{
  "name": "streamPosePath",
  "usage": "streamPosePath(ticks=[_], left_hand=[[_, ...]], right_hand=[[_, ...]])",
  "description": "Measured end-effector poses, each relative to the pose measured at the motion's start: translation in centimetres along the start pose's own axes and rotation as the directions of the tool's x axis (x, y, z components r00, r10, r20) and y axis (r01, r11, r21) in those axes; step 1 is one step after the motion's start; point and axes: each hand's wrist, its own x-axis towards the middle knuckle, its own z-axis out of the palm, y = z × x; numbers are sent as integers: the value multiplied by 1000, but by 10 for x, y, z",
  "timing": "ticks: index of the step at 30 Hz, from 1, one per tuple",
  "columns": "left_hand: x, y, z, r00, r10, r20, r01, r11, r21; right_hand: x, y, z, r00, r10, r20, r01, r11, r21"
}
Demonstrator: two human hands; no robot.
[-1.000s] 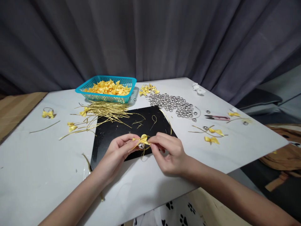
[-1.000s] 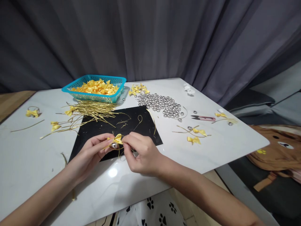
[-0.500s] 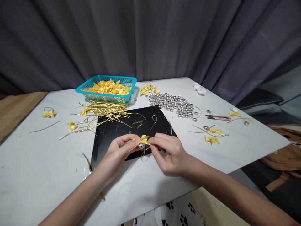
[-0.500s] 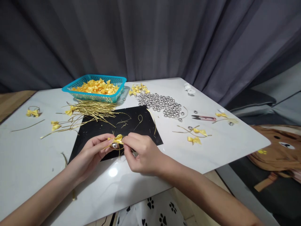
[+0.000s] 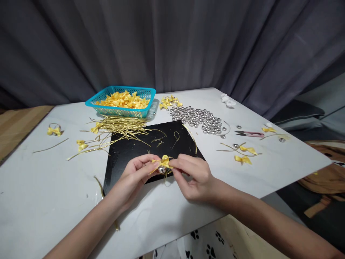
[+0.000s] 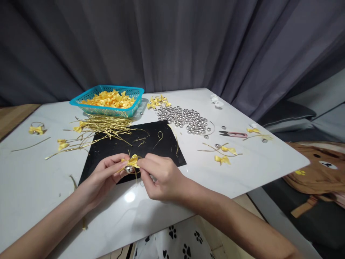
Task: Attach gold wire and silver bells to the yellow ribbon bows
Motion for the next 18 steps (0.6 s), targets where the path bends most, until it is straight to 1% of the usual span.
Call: streamPosePath(ticks=[5, 8, 12, 18], left_hand=[[0, -1, -1, 1000, 5, 8, -4, 999, -36], [0, -2, -1, 1000, 2, 15, -2, 999, -48], [0, -2, -1, 1000, 7, 15, -6, 1000, -30], [0, -2, -1, 1000, 18, -5, -18, 1000, -8]], right_hand=[[-1, -2, 1, 999, 10, -37, -10, 1000, -13], [-1, -3, 0, 999, -1, -40, -1, 999, -38], [0, -3, 0, 999, -3, -38, 0, 996, -84], [-1, -3, 0, 999, -18, -28, 14, 994, -107]])
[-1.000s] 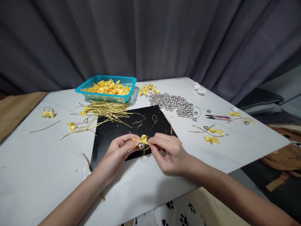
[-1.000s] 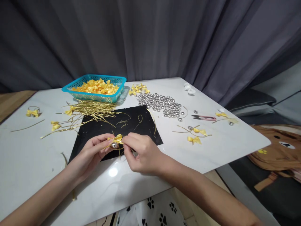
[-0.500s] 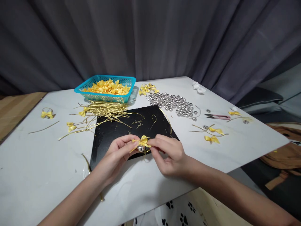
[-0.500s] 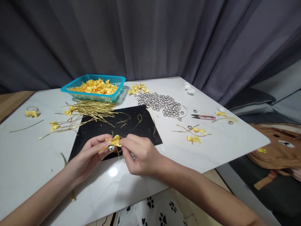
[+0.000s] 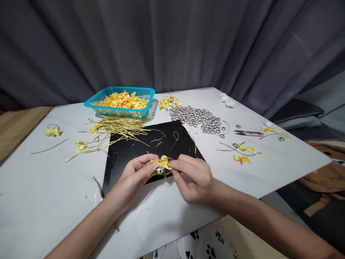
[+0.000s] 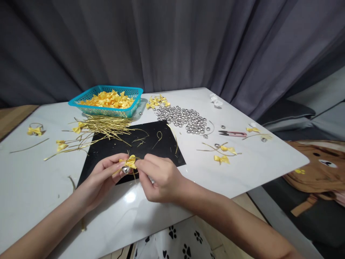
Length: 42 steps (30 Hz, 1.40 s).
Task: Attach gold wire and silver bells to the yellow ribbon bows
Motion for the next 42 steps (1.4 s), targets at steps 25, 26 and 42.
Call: streamPosePath(ticks=[25, 26, 42], left_hand=[[-1, -1, -1, 996, 21, 90, -13, 996, -84], [-1, -1, -1, 995, 25, 95, -16, 996, -88], [-3, -5, -1, 993, 28, 117, -8, 986, -168]], right_hand=[[0, 0, 2, 1000, -9, -11, 9, 1000, 15], [-1, -1, 3, 1000, -14, -16, 15, 1000, 19], [-4, -1, 13, 994, -40, -106, 49, 996, 76]])
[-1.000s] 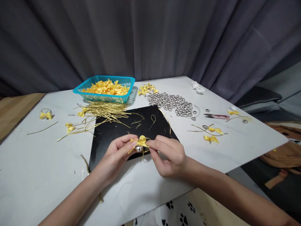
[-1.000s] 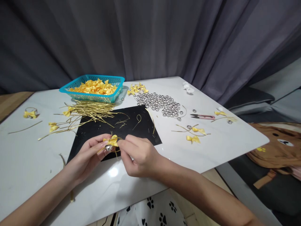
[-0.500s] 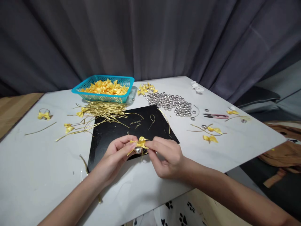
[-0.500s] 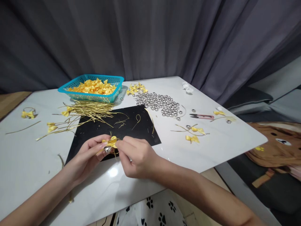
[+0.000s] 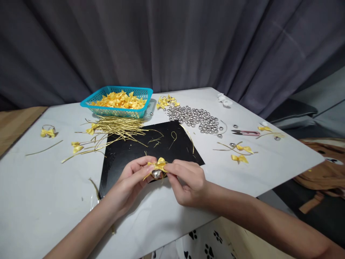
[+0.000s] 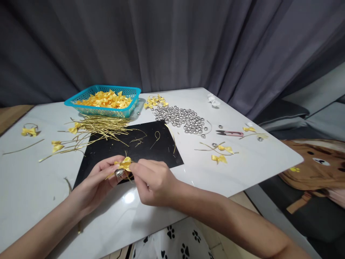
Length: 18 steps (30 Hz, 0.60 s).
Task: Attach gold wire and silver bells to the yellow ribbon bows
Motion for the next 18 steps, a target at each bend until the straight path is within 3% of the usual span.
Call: streamPosePath(ticks=[10, 18], left_hand=[[-1, 4, 4, 997, 53, -63, -44, 990, 136], [-4, 4, 2, 964, 265, 8, -256, 925, 279]], right_hand=[[1, -2, 2, 1000, 6, -16, -6, 1000, -30], [-1, 0, 0, 1000, 27, 0, -27, 999, -18]])
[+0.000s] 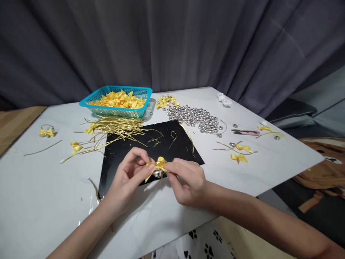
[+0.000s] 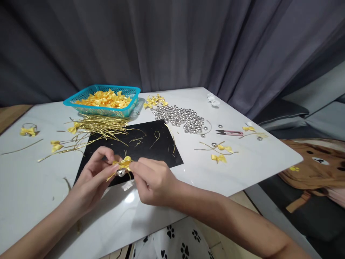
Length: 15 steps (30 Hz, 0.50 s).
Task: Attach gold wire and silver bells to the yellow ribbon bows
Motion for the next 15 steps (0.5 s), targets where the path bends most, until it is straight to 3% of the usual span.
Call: streamPosePath(ticks=[5, 15], left_hand=[[1, -3, -4, 999, 34, 11, -35, 993, 117], [-1, 1, 0, 999, 1, -44, 3, 996, 93]], right_hand=[[1, -1, -1, 1000, -19, 2, 19, 1000, 17], [-1, 0, -2, 999, -17, 41, 18, 999, -34]])
